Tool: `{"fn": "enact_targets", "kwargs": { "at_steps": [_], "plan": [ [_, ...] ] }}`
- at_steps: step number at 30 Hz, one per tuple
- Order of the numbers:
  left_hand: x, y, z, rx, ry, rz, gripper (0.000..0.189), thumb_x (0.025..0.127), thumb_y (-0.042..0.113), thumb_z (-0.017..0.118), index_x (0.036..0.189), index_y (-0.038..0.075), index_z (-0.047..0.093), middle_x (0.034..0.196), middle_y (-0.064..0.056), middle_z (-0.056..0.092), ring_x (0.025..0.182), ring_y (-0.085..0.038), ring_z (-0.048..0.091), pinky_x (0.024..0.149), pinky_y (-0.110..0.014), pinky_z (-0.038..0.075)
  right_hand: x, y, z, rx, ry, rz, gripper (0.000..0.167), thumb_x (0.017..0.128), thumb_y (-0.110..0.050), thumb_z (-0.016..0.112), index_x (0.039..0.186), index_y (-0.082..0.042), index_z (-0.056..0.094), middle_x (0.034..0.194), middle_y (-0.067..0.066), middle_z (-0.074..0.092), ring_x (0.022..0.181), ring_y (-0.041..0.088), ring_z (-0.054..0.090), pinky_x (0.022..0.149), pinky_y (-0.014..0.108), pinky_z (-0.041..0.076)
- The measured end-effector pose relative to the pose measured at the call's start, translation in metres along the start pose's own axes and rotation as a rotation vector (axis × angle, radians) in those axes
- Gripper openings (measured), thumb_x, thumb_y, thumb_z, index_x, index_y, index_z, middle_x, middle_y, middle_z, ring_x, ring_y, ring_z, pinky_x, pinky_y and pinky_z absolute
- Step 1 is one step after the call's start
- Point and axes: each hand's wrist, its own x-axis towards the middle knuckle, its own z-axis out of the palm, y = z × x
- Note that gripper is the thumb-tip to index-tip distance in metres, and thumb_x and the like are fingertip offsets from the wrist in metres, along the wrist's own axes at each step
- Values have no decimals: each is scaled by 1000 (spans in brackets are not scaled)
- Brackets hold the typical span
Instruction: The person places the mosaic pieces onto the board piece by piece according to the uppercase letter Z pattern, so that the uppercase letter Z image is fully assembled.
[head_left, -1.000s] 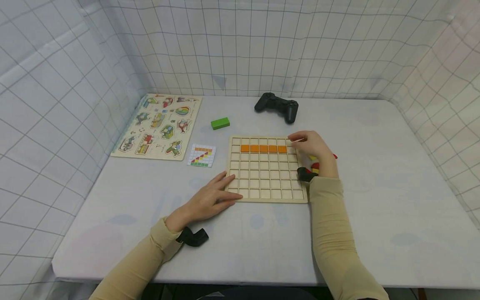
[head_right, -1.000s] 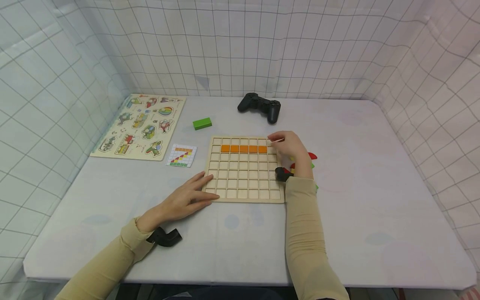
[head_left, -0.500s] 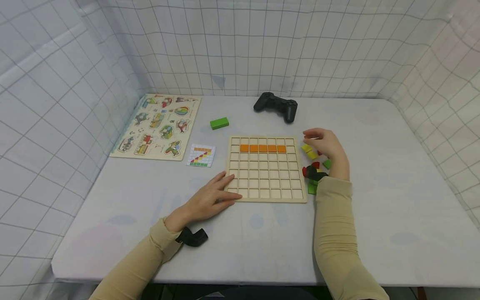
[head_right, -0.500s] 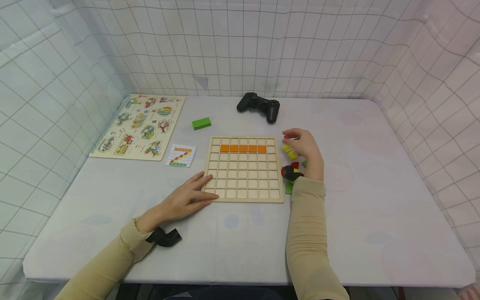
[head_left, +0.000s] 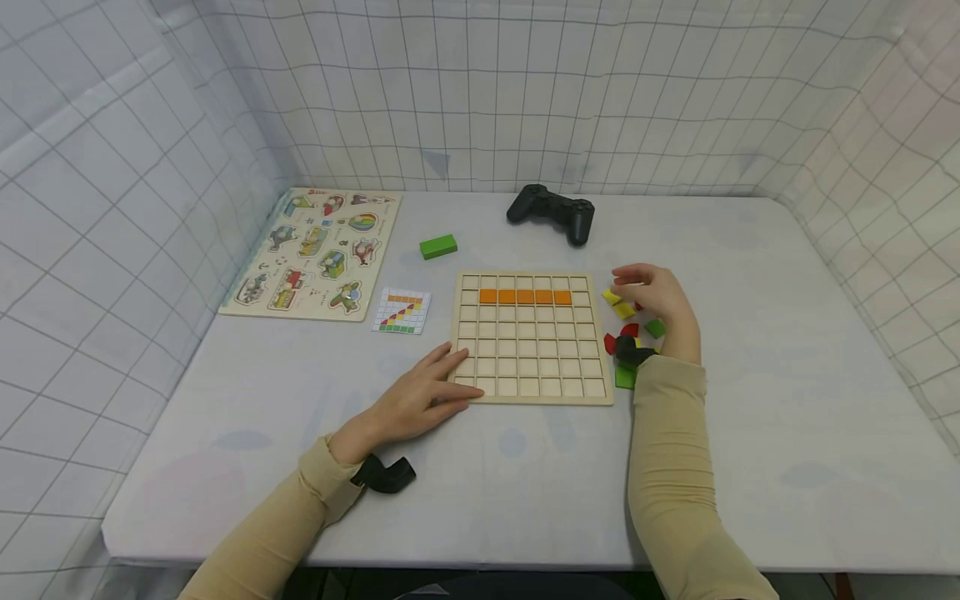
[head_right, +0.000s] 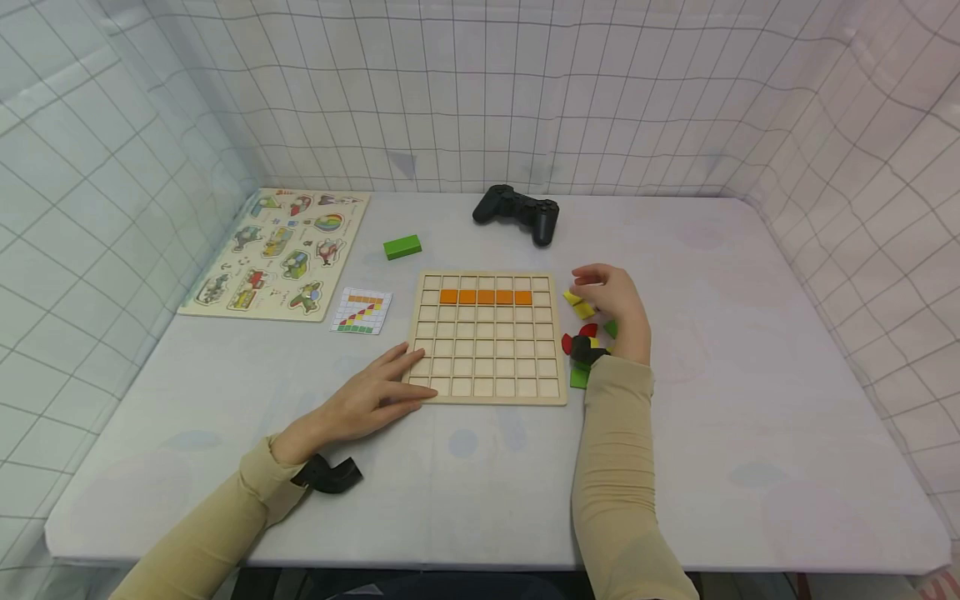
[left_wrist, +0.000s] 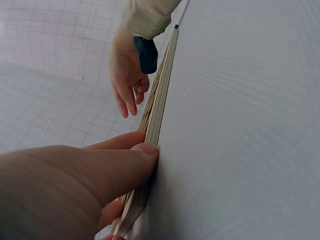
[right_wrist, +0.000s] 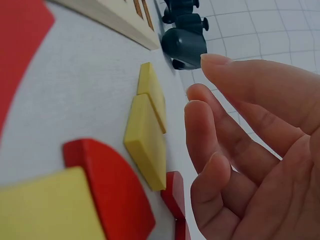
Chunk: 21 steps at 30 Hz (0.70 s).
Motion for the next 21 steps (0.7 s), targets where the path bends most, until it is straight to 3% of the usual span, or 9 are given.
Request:
{"fn": "enact_targets", "kwargs": {
  "at_steps": [9, 21],
  "plan": [
    [0, 0, 0, -3, 2, -1, 24, 91, 20, 64, 114, 18, 71, 144, -22, 36, 137, -43, 19, 111, -53, 22, 1, 1, 3, 12, -13, 68, 46, 92, -26, 61, 132, -6, 52, 130, 16, 52, 100, 29, 48, 78, 31, 47],
    [1, 1, -1, 6, -3, -7, 24, 91, 21, 64, 114, 18, 71, 145, -22, 36, 137, -43, 19, 111, -53, 22, 4, 5, 4, 34, -25, 89, 45, 91, -22, 62, 132, -6, 53, 130, 16, 53, 101, 27, 51, 72, 25, 51]
  ]
}}
